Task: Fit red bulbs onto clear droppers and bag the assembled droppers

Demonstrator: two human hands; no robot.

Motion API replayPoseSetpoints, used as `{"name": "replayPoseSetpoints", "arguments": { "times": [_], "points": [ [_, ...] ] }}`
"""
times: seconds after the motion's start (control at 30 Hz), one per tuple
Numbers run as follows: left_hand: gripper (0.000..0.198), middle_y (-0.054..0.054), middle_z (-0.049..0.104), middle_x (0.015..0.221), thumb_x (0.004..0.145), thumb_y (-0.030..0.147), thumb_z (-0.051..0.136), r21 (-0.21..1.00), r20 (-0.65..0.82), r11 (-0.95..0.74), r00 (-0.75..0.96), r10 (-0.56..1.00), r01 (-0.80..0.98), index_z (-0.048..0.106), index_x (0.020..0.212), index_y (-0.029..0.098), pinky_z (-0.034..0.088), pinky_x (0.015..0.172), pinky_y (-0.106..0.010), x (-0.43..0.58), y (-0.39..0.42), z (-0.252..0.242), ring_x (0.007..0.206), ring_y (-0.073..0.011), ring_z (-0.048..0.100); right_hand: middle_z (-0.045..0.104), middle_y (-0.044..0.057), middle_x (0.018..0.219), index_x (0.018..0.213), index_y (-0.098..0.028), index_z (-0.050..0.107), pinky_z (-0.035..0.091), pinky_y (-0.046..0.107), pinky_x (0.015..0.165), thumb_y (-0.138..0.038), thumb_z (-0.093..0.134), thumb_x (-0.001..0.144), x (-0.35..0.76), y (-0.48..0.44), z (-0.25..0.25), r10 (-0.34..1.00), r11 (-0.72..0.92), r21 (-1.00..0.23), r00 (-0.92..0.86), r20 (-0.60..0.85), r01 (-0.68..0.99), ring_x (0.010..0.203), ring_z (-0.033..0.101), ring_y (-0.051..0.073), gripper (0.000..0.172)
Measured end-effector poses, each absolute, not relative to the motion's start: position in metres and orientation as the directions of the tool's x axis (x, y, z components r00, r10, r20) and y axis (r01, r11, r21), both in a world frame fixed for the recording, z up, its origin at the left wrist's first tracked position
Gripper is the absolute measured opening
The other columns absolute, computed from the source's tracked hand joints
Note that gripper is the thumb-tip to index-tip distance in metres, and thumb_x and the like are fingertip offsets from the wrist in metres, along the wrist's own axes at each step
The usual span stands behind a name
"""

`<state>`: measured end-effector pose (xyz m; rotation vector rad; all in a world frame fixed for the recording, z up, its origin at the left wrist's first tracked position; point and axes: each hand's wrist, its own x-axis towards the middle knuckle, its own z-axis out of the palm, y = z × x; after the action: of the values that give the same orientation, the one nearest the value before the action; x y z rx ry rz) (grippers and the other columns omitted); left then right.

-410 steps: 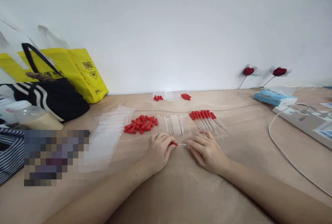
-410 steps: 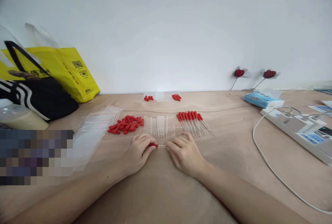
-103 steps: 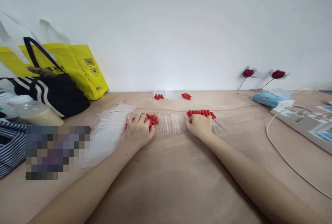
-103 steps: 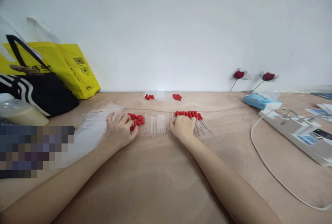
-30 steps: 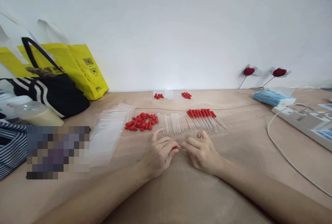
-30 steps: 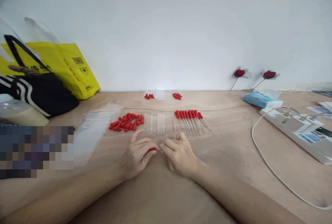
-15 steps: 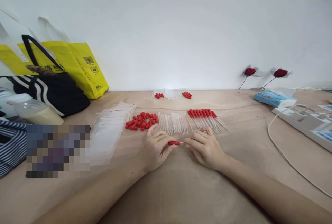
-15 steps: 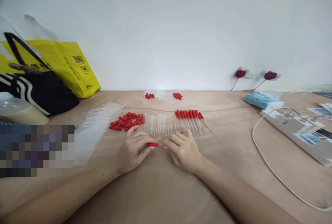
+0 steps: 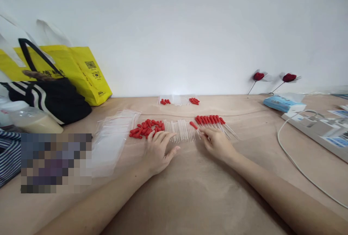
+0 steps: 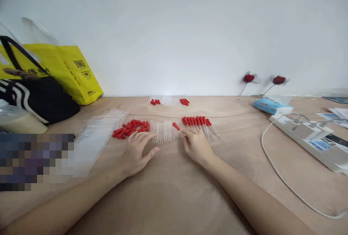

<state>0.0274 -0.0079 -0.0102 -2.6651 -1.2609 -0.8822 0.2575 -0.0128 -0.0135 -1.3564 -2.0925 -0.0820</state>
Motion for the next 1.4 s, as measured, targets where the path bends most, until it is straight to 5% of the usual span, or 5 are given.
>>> {"name": "replayPoseSetpoints", "arguments": {
  "times": [0.17, 0.37, 0.83, 1.1, 1.4],
  "points": [
    [0.012, -0.004, 0.061, 0.096, 0.076, 0.029, 0.054, 0.165, 0.487, -0.677, 0.537, 0.689, 0.718, 0.06, 0.085, 0.023, 0.024, 0.093, -0.05, 0.027, -0.006, -0.013, 0.096, -0.0223, 0.051, 0.064, 0.003, 0.069, 0.086, -0.018, 0.057, 0.033, 0.024, 0.054, -0.025, 0.046, 0.079, 0.257, 0.014, -0.012, 0.905, 0.167, -0.405, 0.023, 0.425, 0.899, 0.062, 0.057, 0.016, 0.015],
    [0.008, -0.002, 0.062, 0.091, 0.076, 0.027, 0.054, 0.181, 0.459, -0.68, 0.551, 0.697, 0.71, 0.061, 0.08, 0.023, 0.024, 0.093, -0.052, 0.028, -0.006, -0.012, 0.094, -0.0218, 0.052, 0.064, 0.003, 0.07, 0.078, -0.02, 0.056, 0.028, 0.027, 0.058, -0.028, 0.046, 0.079, 0.241, 0.022, -0.009, 0.936, -0.05, -0.209, 0.118, 0.332, 0.977, 0.068, 0.058, 0.019, 0.012],
    [0.008, -0.002, 0.062, 0.089, 0.076, 0.028, 0.054, 0.131, 0.489, -0.675, 0.545, 0.681, 0.726, 0.061, 0.078, 0.023, 0.025, 0.09, -0.047, 0.029, -0.006, -0.013, 0.09, -0.0208, 0.052, 0.066, 0.008, 0.079, 0.081, -0.018, 0.06, 0.03, 0.034, 0.069, -0.028, 0.04, 0.082, 0.23, 0.029, -0.001, 0.965, -0.12, -0.184, 0.158, 0.21, 0.976, 0.079, 0.059, 0.022, 0.023],
    [0.02, -0.006, 0.06, 0.083, 0.073, 0.038, 0.054, -0.044, 0.537, -0.332, 0.303, 0.788, 0.942, 0.058, 0.077, 0.019, 0.031, 0.075, -0.042, 0.005, 0.019, 0.005, 0.085, -0.0258, 0.051, 0.066, 0.01, 0.08, 0.074, -0.016, 0.063, 0.03, 0.036, 0.072, -0.031, 0.041, 0.079, 0.228, 0.029, 0.002, 0.981, -0.152, -0.173, 0.17, 0.098, 0.973, 0.081, 0.059, 0.024, 0.028],
    [0.026, -0.012, 0.06, 0.086, 0.075, 0.039, 0.05, -0.264, 0.528, -0.298, 0.396, 0.751, 0.917, 0.061, 0.077, 0.015, 0.029, 0.079, -0.045, 0.001, 0.024, 0.004, 0.087, -0.0284, 0.05, 0.066, 0.014, 0.086, 0.081, -0.014, 0.065, 0.033, 0.035, 0.07, -0.032, 0.041, 0.077, 0.226, 0.031, 0.005, 0.984, -0.173, -0.149, 0.177, 0.019, 0.974, 0.082, 0.06, 0.026, 0.03]
  ]
}}
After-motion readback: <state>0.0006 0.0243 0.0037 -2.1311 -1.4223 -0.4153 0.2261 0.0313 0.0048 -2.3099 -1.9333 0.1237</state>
